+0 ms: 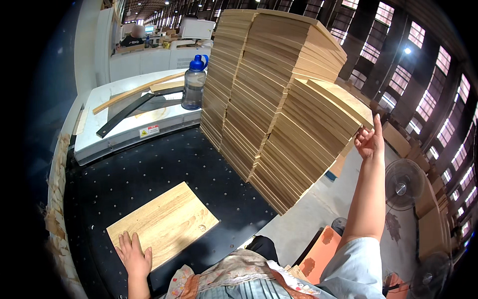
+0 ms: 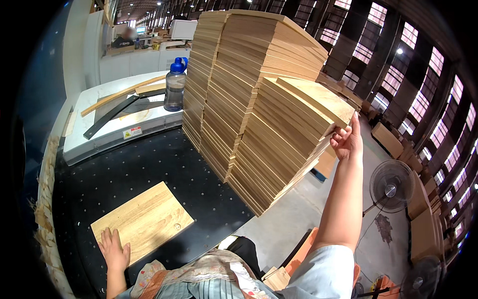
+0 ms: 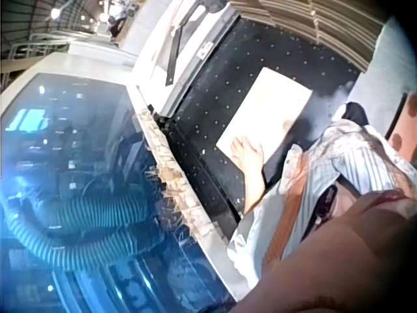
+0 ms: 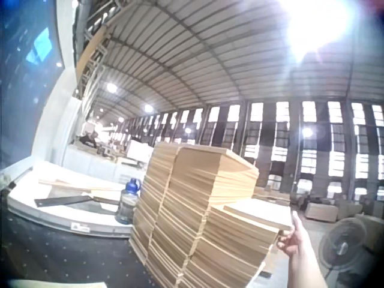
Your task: The person picks up wooden boards from a stack, places them on a workspace to sort them, and then places them into stacks on the floor.
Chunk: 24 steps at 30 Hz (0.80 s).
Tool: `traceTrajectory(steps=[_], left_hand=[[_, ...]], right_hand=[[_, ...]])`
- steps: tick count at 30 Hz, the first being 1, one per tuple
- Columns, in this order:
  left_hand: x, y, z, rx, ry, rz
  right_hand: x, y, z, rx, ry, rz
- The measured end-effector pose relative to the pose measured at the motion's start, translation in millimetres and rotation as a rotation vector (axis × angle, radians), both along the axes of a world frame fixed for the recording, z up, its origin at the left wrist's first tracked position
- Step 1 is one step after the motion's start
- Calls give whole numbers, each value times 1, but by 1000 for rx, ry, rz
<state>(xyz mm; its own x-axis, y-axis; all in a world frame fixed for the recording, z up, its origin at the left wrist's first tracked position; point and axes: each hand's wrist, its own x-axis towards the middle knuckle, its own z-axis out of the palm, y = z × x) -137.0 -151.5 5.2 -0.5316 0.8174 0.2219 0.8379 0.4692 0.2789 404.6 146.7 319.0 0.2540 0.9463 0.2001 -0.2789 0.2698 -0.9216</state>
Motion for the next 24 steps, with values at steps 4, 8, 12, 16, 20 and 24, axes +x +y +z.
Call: traceTrajectory(steps=[4,8,12,16,20,24], left_hand=[[-3,6,6,-153,-133,11],[4,13,12,-110,-175,-56],[14,26,30,127,-240,-259],[56,72,69,396,-839,-646],[112,100,104,503,-1789,-1075],[115,87,103,775,-2036,-1242]], right_hand=[[3,5,11,18,52,-7],[-9,-28,-4,168,274,26],[-45,-79,-30,345,435,19],[-94,-123,-70,669,10,133],[-146,-138,-135,677,-19,154],[-243,-175,-149,485,-15,572]])
